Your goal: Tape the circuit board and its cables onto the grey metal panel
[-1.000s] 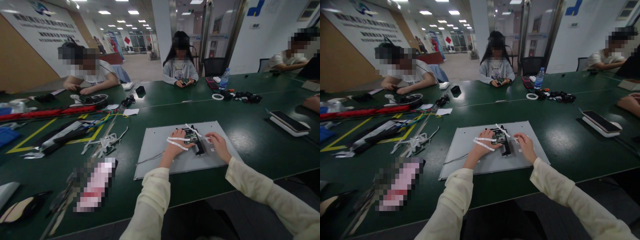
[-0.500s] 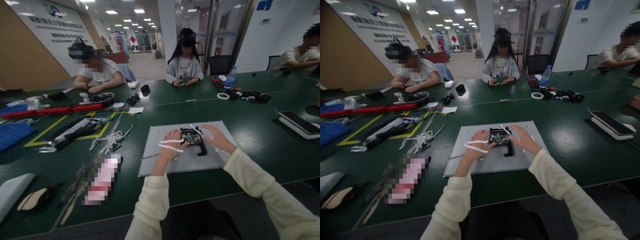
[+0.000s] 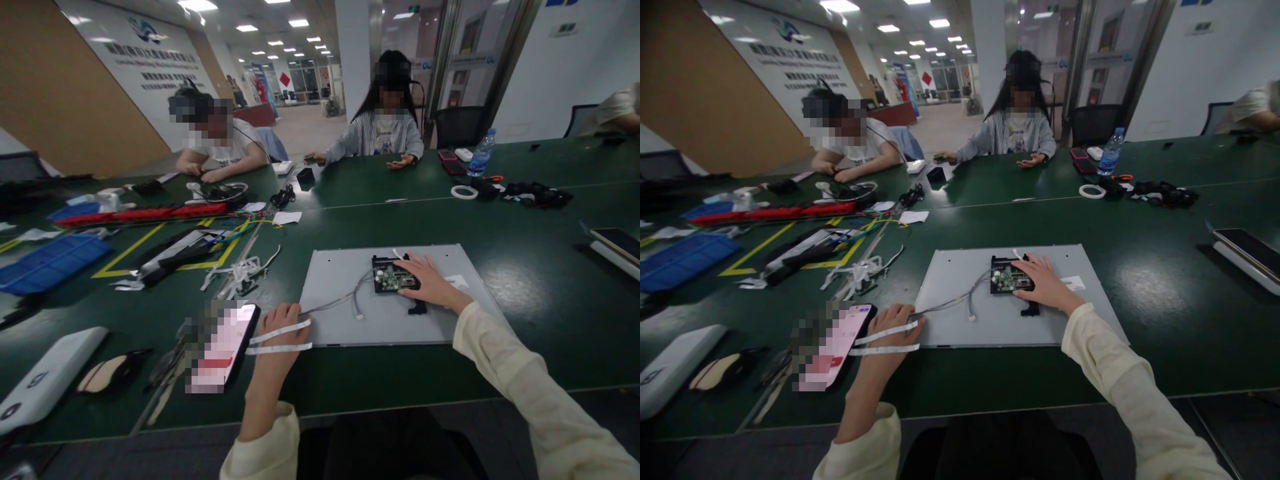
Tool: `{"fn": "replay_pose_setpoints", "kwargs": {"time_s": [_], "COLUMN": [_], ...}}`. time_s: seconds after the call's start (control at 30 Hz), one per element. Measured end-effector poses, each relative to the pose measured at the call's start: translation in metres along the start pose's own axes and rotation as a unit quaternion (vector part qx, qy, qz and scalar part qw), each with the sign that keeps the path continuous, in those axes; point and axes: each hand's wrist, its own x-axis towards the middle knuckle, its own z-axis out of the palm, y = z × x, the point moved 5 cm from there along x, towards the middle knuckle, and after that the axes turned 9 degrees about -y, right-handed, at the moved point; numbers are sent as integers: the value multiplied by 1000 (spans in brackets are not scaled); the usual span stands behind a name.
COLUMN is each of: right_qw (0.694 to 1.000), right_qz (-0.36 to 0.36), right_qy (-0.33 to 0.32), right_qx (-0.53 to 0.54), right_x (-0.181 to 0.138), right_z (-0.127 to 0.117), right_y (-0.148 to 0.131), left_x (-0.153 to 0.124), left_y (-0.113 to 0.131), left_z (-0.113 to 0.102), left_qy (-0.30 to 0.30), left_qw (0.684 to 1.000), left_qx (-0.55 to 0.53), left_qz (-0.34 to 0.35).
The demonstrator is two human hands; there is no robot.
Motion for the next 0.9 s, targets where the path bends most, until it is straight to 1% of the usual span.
{"fn": "replay_pose_setpoints", "kwargs": {"time_s": [0.1, 0.2, 0.3, 0.47, 0.53, 0.63, 0.7, 0.77, 0.9], "right_qw": [1000, 1000, 1000, 1000, 1000, 1000, 1000, 1000, 999], "right_qz": [1, 0, -1, 12, 16, 13, 10, 8, 8], "right_qy": [4, 8, 12, 15, 15, 14, 16, 21, 26], "right_qx": [3, 2, 2, 8, 7, 7, 9, 11, 16], "right_x": [-1, -2, -4, -10, -11, -12, -11, -10, -9], "right_z": [-1, -1, -1, -2, -2, -1, 0, 0, -1], "right_y": [2, 2, 3, 5, 5, 5, 5, 5, 5], "left_x": [-8, -14, -17, -22, -23, -23, -23, -23, -23], "left_y": [1, 4, 5, 2, 0, -1, -2, -3, -2], "left_z": [-1, 0, 2, 7, 14, 28, 35, 40, 40], "left_qy": [18, 37, 34, 23, 23, 31, 32, 34, 26], "left_qw": [1000, 999, 999, 998, 996, 990, 987, 987, 990], "left_qx": [20, 18, -5, -49, -84, -125, -132, -128, -114], "left_qz": [-5, -4, 3, -9, 6, 61, 89, 95, 79]}}
